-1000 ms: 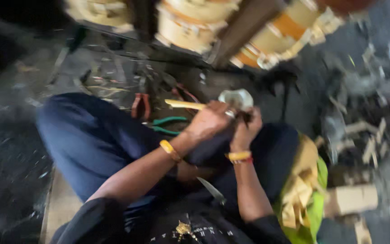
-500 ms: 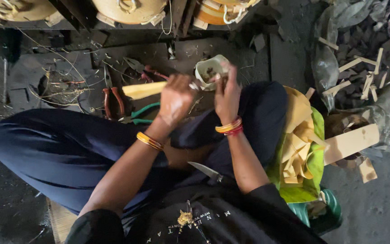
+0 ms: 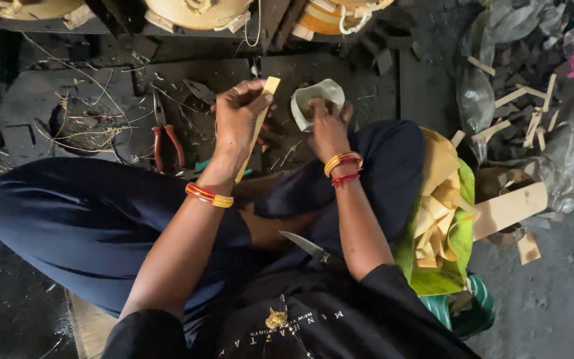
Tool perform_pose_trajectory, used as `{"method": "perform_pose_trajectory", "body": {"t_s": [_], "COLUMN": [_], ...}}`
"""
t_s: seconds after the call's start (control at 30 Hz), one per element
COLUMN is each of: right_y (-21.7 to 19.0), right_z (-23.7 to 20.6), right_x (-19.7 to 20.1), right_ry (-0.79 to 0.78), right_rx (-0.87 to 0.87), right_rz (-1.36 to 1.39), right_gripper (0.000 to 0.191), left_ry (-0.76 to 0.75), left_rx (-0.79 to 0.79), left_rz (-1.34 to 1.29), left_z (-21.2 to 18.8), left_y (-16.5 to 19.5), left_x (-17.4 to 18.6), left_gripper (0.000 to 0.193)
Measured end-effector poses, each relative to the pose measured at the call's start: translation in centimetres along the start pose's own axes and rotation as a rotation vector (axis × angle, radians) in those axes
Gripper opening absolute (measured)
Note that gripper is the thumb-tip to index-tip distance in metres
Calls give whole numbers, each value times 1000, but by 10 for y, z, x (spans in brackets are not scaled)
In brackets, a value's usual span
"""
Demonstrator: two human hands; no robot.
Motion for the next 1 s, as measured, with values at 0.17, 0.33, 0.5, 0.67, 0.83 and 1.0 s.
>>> {"method": "perform_pose_trajectory", "body": {"t_s": [0.17,0.33,0.5,0.67,0.83,1.0], "right_y": [-5,-11,-15,-25,-11,-27], "right_z": [-1,0,-5,-14,-17,-24], "right_x": [6,-2,16,12,10,40], "right_ry": [45,-6,166,135,137,328], "right_rx": [-41,-46,-7,29,-111,14], "right_rz": [219,8,112,139,279,885], "right_gripper": [75,69,70,76,66,42], "left_ry": [29,67,42,0,-33,-75], "left_rx": [55,57,12,-26,-51,-11], "left_rz": [103,186,104,36,-34,-103], "left_z": [-2,-7,-7,1,2,-3], "left_y": [1,9,7,-1,-3,-2], "left_x": [4,8,3,-3,-9,-15], "left_gripper": [26,34,34,35,34,32]}}
Point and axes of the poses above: each hand's wrist, its own z-axis towards the middle knuckle, its own x-axis out of the back of the hand, y = z × x, the point moved 9 cm from there along z, towards the middle knuckle, and after that the axes turned 12 degrees about z, right-handed, at the moved point
